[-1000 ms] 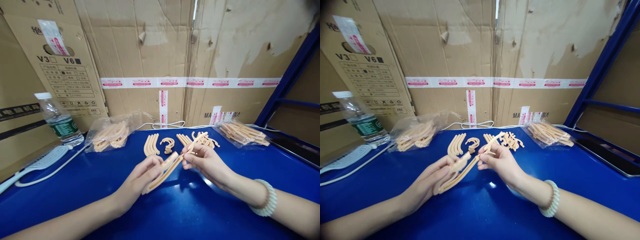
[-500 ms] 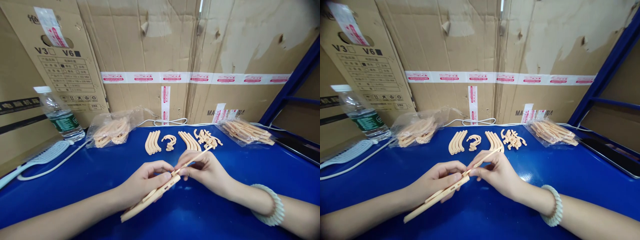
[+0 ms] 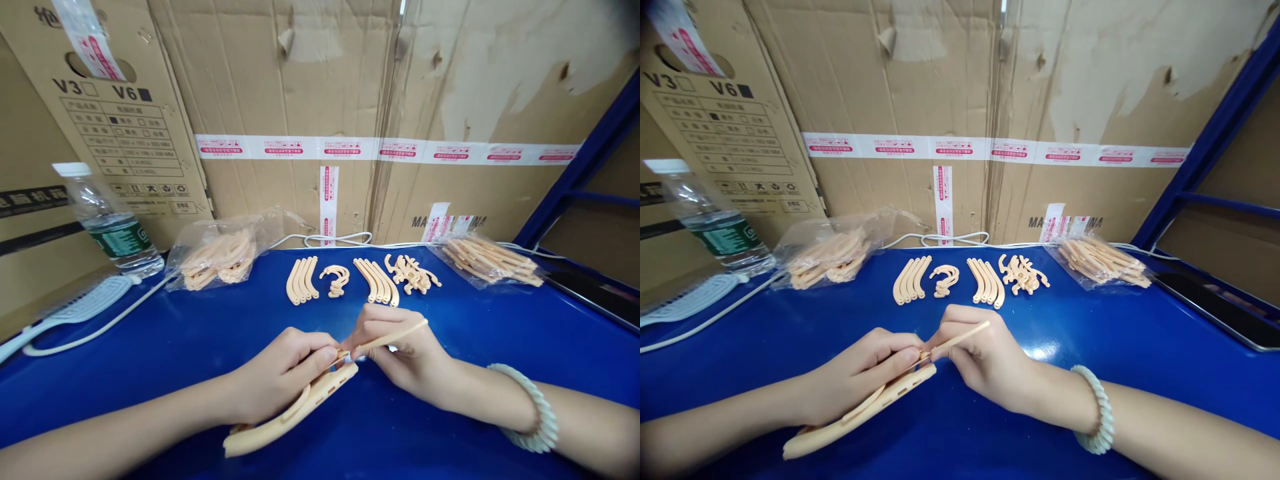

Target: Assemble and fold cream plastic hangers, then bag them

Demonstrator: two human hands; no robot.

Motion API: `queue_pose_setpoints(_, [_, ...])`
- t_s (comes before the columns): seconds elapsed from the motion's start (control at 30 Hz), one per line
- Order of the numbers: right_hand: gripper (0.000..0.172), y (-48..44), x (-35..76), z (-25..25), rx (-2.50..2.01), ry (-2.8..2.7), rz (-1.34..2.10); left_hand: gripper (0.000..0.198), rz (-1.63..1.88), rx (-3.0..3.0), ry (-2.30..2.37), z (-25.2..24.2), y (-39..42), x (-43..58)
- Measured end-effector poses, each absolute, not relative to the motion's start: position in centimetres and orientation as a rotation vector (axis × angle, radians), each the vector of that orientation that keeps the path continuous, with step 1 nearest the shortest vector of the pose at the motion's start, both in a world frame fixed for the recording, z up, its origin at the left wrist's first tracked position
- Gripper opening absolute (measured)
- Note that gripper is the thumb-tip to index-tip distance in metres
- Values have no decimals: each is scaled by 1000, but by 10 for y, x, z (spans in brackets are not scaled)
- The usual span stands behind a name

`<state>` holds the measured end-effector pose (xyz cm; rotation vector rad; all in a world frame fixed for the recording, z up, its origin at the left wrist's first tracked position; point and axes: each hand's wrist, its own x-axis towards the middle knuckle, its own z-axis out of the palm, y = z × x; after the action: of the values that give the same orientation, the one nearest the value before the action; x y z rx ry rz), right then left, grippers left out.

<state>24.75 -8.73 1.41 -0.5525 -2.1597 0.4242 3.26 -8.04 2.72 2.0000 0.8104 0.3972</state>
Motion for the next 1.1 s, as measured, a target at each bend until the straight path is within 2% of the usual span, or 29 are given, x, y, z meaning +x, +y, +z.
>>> queue_pose_setpoints(0.33, [26, -82, 252, 20, -399, -2347, 81, 44, 352, 2025, 789, 28, -76, 30])
queue_pose_setpoints(0.47, [20, -80, 255, 37, -352, -2317, 77, 41, 372, 1656, 714, 19, -71, 29])
queue_pose_setpoints(0.57, [16, -68, 273, 55, -582, -2118, 161, 35, 513, 1335, 626, 12, -64, 30])
queue_pose_setpoints(0.63, [17, -52, 297, 62, -918, -2013, 234, 31, 625, 1183, 582, 9, -60, 31])
queue_pose_setpoints(0.7, [24, -33, 324, 65, -1214, -2029, 272, 27, 714, 1061, 593, 9, -58, 32])
queue_pose_setpoints(0.83, [42, -1, 365, 59, -1693, -2068, 82, 20, 818, 902, 695, 14, -58, 33])
queue_pose_setpoints(0.93, [46, 10, 374, 50, -1834, -2095, 26, 18, 854, 846, 730, 19, -58, 32])
queue_pose_setpoints(1.1, [39, 17, 380, 39, -1870, -2120, -25, 23, 908, 793, 776, 25, -60, 32])
